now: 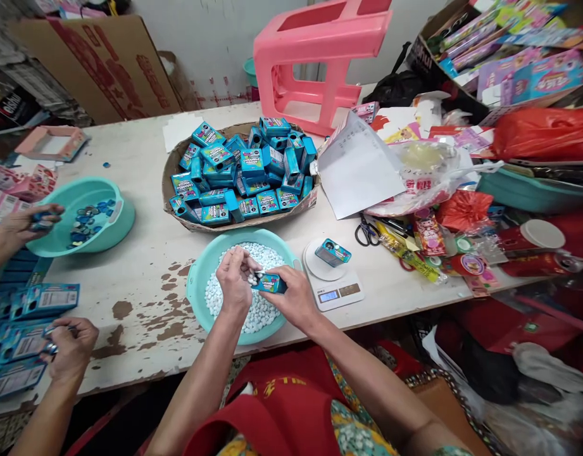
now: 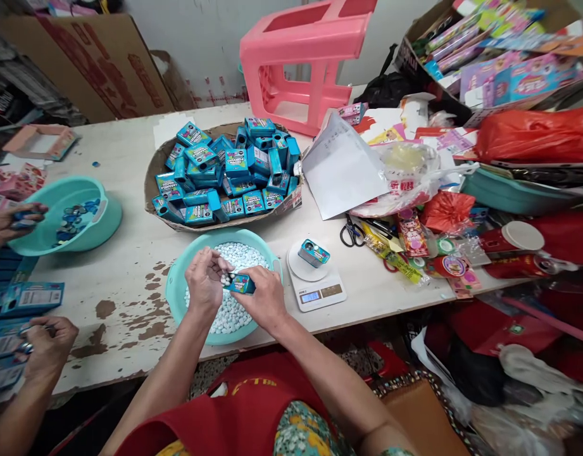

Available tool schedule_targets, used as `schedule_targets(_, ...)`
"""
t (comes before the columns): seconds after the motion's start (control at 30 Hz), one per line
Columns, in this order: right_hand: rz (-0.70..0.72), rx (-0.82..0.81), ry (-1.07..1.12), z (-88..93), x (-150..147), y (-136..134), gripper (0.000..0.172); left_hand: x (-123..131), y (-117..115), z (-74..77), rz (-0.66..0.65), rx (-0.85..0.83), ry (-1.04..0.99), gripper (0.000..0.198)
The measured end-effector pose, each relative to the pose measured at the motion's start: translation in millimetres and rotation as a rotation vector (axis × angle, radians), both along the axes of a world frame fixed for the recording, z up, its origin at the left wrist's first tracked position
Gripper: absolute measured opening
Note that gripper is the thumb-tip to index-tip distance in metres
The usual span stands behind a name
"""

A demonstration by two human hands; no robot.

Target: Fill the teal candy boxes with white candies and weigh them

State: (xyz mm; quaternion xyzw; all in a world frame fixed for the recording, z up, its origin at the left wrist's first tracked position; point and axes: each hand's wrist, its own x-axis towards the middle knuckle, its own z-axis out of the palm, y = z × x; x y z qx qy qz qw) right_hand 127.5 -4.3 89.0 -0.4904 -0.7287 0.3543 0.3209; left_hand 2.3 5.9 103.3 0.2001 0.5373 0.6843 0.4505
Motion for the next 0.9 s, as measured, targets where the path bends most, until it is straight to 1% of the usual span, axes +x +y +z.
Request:
schedule_targets(0.13,-0.002,-0.028,0.003,-3.5,-1,0,0.029,9,-1,1.0,-0.059,-0.012,-0.062,0.027)
schedule_targets(0.2,-0.005,-0.054,0.020,-6.7,1,1,0.029,8,0,1.3,-0.086,0.002,-0.059,0.027)
schedule_targets(0.27,-0.012,-0.075,0.067,-8.5,6,1,0.029,-2,3,-3.5,-0.074,0.014,-0.008,0.029)
schedule_targets(0.3,-0.017,-0.082,0.104,-8.3,10,1,0.028,-11,5,-9.3,-0.040,0.005,0.060,0.031)
schedule_targets(0.33,-0.025,-0.085,0.143,-7.1,15,0,0.029,-23,8,-17.8,-0.001,-0.028,0.177,0.034)
schedule_targets(0.37,-0.042,-0.080,0.179,-5.2,21,0,0.030,-35,10,-29.0,0.020,-0.090,0.345,0.035)
schedule_targets(0.4,-0.062,-0.069,0.206,-2.7,26,-1,0.032,-46,12,-42.3,0.012,-0.181,0.553,0.036)
schedule_targets(0.43,-0.078,-0.055,0.221,0.0,31,-1,0.032,-56,14,-57.0,-0.041,-0.300,0.781,0.035)
schedule_targets(0.5,-0.096,-0.031,0.230,4.7,37,0,0.032,-65,16,-86.1,-0.234,-0.546,1.174,0.037)
schedule_targets(0.53,-0.100,-0.023,0.231,6.0,39,1,0.033,-64,15,-98.4,-0.340,-0.640,1.306,0.040)
schedule_targets(0.6,-0.100,-0.015,0.223,5.7,37,5,0.034,-53,13,-115.3,-0.514,-0.749,1.450,0.042)
schedule_targets(0.67,-0.096,-0.017,0.201,1.7,32,8,0.033,-36,7,-121.3,-0.628,-0.769,1.497,0.037)
schedule_targets(0.77,-0.082,-0.035,0.177,-8.0,25,13,0.030,-20,-6,-119.3,-0.704,-0.720,1.470,0.030)
schedule_targets(0.83,-0.094,-0.041,0.171,-14.2,24,15,0.030,-20,-15,-117.1,-0.689,-0.666,1.406,0.026)
schedule_targets(0.9,-0.096,-0.041,0.155,-19.3,24,15,0.030,-25,-20,-114.7,-0.598,-0.600,1.274,0.021)
